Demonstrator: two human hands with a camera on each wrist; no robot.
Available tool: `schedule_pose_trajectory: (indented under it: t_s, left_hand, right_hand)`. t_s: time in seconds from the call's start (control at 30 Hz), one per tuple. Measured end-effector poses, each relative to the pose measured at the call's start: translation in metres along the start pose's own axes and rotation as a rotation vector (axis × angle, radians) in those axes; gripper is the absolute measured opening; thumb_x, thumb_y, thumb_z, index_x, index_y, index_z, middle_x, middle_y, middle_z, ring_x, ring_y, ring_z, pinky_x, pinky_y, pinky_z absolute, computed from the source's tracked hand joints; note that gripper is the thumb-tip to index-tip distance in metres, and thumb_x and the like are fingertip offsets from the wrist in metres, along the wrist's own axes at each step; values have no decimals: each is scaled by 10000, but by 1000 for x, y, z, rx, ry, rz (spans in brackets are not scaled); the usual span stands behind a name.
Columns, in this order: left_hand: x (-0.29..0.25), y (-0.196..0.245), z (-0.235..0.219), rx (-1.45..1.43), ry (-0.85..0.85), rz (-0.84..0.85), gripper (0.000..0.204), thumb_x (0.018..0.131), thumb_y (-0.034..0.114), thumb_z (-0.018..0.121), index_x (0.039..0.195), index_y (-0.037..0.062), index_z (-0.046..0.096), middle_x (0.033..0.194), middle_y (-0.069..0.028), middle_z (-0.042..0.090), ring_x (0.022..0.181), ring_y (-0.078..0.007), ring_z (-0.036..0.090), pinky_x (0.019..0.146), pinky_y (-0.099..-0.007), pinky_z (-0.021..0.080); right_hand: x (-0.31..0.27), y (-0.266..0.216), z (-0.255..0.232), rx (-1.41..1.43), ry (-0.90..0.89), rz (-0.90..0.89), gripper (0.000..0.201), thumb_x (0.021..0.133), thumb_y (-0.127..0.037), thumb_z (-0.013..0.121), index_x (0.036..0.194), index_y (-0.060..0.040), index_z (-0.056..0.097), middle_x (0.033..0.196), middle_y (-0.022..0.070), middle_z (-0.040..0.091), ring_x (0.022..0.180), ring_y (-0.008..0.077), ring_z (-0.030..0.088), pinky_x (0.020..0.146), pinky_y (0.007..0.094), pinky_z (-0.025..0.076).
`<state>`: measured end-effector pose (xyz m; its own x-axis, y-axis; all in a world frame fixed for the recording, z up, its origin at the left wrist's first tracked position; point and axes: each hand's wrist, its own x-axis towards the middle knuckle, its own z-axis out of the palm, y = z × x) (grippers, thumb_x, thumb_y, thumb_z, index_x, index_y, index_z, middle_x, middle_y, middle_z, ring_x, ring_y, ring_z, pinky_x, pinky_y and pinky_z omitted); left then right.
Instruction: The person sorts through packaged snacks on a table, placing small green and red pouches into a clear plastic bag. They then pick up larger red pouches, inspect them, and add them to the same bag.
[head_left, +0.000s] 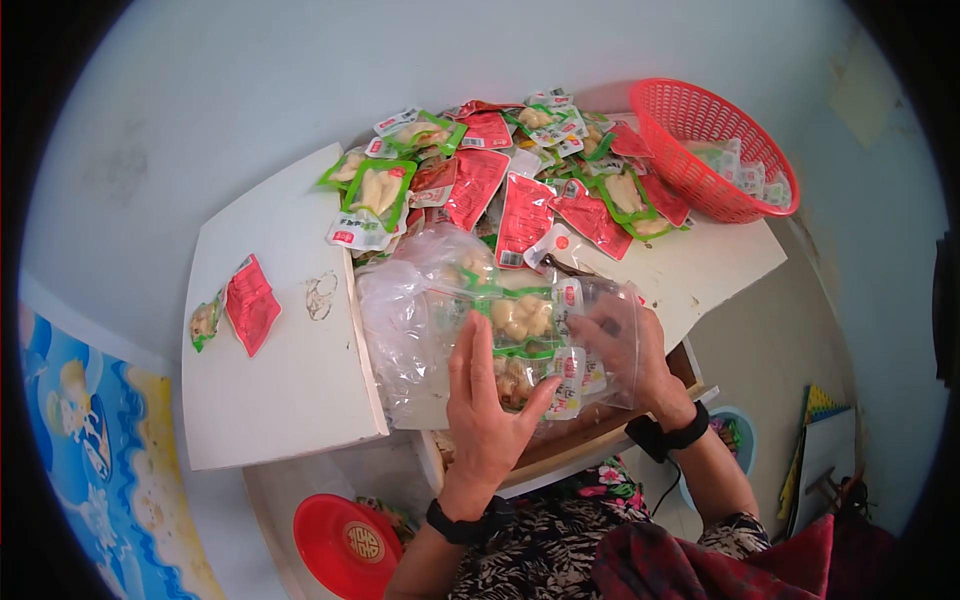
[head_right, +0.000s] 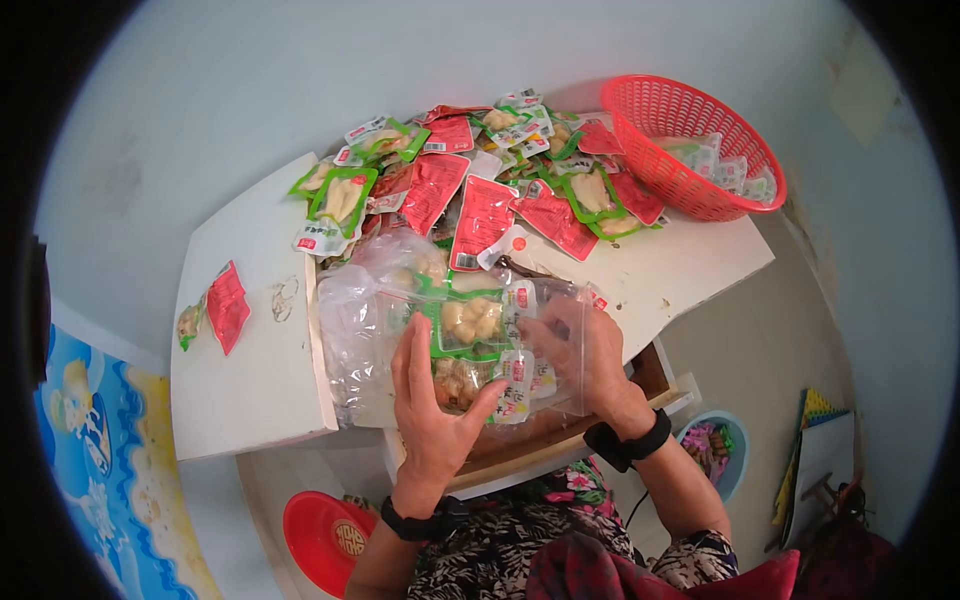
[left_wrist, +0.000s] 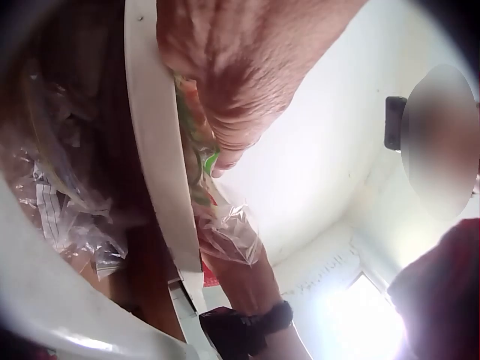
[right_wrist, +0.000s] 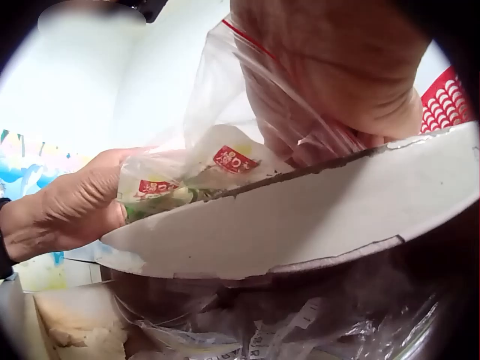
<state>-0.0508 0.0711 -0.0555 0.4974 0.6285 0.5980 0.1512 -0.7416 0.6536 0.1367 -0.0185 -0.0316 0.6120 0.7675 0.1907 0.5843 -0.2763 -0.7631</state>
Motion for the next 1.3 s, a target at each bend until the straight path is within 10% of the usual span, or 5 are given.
schedule_pose_trajectory:
  t_s: [0.33, 0.57, 0.77, 0.97, 1.3]
  left_hand:
    - [-2, -4, -3, -6, -49, 15, 1145, 732, 204, 951, 1631, 18, 266, 1651, -271, 307, 1508, -437, 351, 1214, -509, 366]
    - [-7, -6, 0, 78, -42, 132, 719, 786, 173, 906, 1409, 6, 588, 1571, -215, 440, 1470, -429, 420, 1183, -523, 405]
    - [-5, -2, -1, 116, -70, 144, 525, 798, 164, 887, 1255, -1, 687, 1376, -159, 595, 1398, -415, 494, 1127, -522, 445]
    - [-6, -1, -1, 135, -68, 139, 522, 799, 161, 884, 1257, 0, 692, 1349, -153, 602, 1371, -402, 514, 1112, -518, 451]
    - [-6, 3, -1, 151, -57, 114, 515, 797, 145, 879, 1256, -2, 698, 1339, -154, 603, 1353, -393, 525, 1108, -503, 448]
  right_hand:
    - [3, -2, 1, -57, 29, 7, 377, 918, -368, 781, 731, -66, 657, 660, 65, 688, 580, 222, 648, 593, 380, 494]
    - [9, 9, 5, -186, 65, -28, 391, 909, -350, 800, 723, -59, 616, 656, 92, 637, 561, 266, 616, 572, 382, 482]
    - [-1, 15, -12, 367, -66, 5, 212, 1011, -171, 707, 896, 1, 659, 763, 16, 610, 629, 113, 536, 573, 307, 457]
    - [-23, 40, -20, 568, 250, 148, 161, 1053, -125, 617, 1073, 22, 679, 844, 12, 635, 745, 76, 576, 674, 243, 470]
    - [-34, -5, -33, 234, 9, 190, 793, 999, -516, 637, 1565, -14, 397, 1057, 157, 728, 910, 223, 699, 840, 377, 535]
